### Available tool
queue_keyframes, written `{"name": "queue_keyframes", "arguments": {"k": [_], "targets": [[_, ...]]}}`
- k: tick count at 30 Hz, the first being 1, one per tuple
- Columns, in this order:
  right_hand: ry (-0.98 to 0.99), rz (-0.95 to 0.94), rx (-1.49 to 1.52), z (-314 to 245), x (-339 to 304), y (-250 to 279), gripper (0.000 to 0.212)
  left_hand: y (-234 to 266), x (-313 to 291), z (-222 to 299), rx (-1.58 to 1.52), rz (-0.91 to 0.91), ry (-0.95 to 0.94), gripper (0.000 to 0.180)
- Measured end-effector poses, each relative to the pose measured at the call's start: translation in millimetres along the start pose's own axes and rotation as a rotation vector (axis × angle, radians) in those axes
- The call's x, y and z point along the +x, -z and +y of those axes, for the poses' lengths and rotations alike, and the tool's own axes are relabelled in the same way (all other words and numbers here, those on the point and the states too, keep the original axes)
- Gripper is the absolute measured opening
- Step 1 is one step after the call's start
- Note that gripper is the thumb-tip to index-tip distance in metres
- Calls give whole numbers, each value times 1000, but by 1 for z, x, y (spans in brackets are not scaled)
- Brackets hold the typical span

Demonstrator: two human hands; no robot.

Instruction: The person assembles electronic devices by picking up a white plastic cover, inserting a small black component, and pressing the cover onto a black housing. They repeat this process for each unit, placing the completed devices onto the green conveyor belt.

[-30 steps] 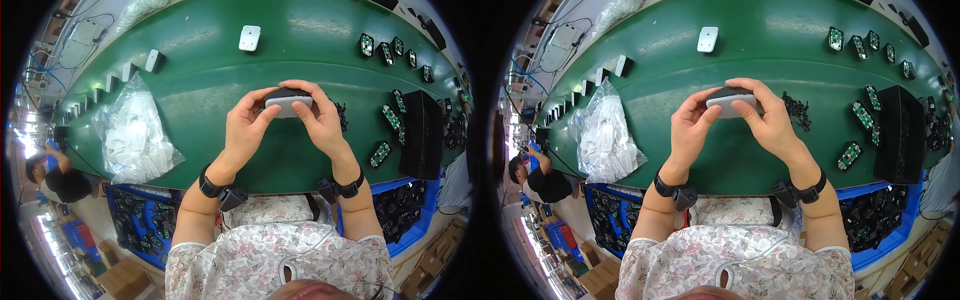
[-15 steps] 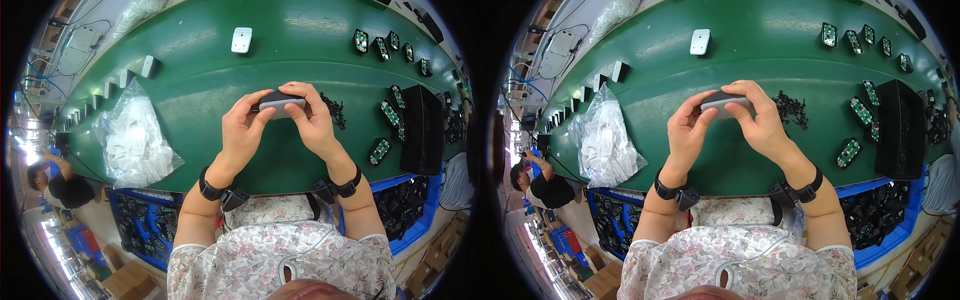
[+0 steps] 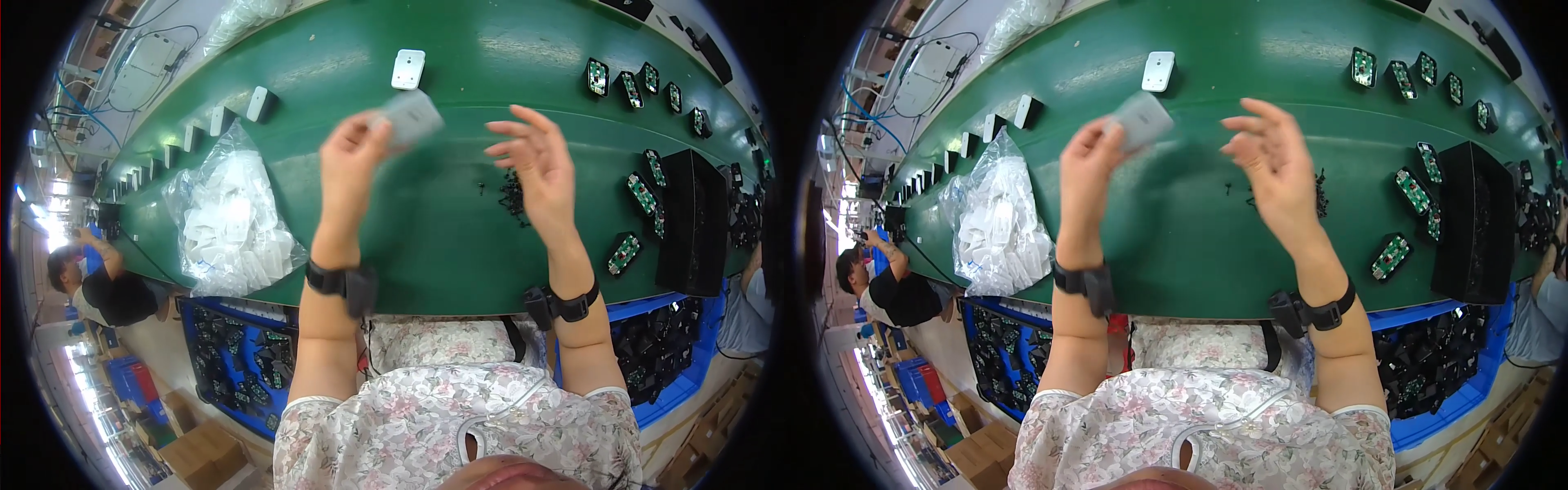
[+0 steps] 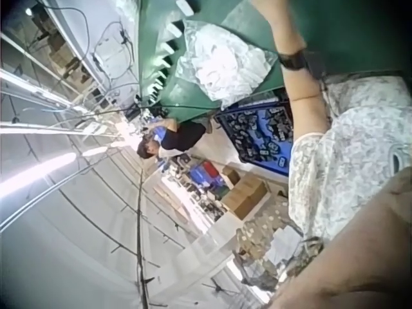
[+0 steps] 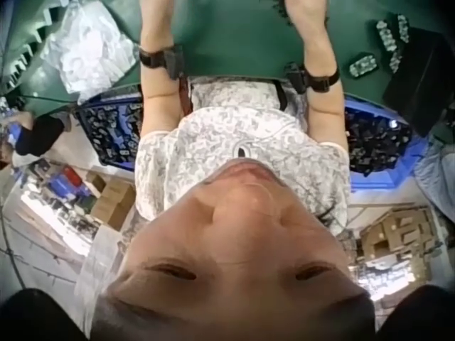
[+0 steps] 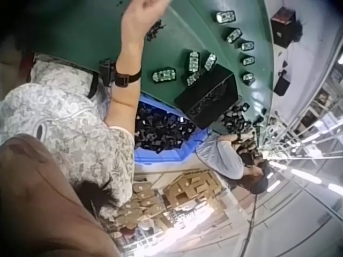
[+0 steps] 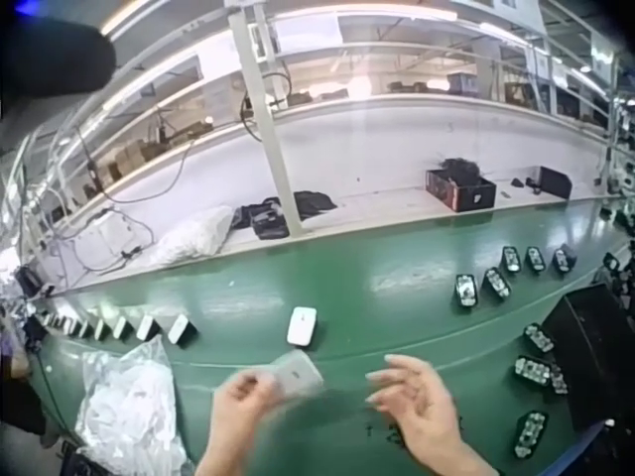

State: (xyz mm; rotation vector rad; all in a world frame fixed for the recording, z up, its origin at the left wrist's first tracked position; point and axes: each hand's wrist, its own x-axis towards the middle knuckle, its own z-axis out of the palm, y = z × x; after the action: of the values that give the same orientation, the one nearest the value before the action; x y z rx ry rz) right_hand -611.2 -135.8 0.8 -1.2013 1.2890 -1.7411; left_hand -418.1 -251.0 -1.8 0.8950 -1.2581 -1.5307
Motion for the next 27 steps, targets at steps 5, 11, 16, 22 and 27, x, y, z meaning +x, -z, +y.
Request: {"name": "queue_keyframes", "arguments": {"k": [5,11,16,22,27], "targets": [[-5,247,-284,-5,12,26,21,66,105,-14,-137,219,-45,36],[294,-181,-871,4,3,5,20,104,154,-21,104,295,237,30],[136,-493,-877,15,-9,-1,20,110,159,-19,455,200,428,37],[154,-526,-858,21,-7,-5,16,127,163,-18,777,239,422,48],[109,-546,-744,11,-6,0,20,98,96,3,1053,466,-283,38]]}}
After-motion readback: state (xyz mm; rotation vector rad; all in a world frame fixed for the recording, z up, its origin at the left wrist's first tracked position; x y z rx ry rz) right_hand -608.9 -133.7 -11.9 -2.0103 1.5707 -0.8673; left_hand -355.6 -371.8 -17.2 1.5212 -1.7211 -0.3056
